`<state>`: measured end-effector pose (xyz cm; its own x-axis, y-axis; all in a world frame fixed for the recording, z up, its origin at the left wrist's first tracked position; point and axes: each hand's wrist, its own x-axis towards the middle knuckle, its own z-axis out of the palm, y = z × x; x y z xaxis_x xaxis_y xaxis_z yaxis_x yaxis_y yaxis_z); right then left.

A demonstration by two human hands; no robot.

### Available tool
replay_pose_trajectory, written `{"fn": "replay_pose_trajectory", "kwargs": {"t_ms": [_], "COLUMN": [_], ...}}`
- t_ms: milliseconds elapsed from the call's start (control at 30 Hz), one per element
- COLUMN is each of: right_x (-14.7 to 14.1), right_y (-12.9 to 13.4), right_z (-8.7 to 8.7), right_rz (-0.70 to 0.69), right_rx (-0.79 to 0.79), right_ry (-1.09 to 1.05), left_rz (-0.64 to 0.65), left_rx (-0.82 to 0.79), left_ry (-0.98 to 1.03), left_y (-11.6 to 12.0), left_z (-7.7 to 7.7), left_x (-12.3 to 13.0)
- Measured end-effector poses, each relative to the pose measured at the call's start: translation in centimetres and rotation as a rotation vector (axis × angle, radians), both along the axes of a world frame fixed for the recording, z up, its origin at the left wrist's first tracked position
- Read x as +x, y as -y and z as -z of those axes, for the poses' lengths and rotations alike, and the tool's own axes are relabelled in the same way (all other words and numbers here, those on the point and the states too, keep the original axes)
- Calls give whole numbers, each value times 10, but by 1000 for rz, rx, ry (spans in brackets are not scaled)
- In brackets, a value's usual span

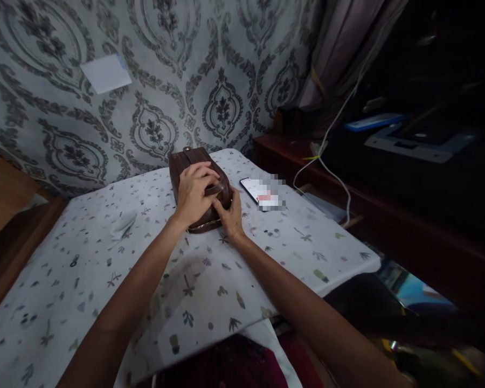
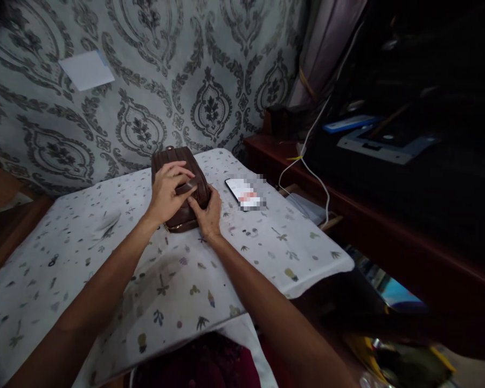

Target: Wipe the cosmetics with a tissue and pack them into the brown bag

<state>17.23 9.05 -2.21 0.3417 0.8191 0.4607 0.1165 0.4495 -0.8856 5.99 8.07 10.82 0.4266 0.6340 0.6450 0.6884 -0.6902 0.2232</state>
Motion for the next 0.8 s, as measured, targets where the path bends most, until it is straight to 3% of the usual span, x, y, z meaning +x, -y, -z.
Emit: {"fn": "replay_pose_trajectory", "kwargs": {"t_ms": [533, 800], "right_x": [1, 4], "right_y": [5, 5], "right_z": [-9, -7], "right_rz": [-29, -50], "right_rx": [17, -38], "right_ry": [-11, 51], "left_rz": [96, -130], "left_rx": [92, 84], "left_ry": [-131, 46], "left_y": [9, 19], "left_z": [7, 2], "left_x": [-12, -43]}}
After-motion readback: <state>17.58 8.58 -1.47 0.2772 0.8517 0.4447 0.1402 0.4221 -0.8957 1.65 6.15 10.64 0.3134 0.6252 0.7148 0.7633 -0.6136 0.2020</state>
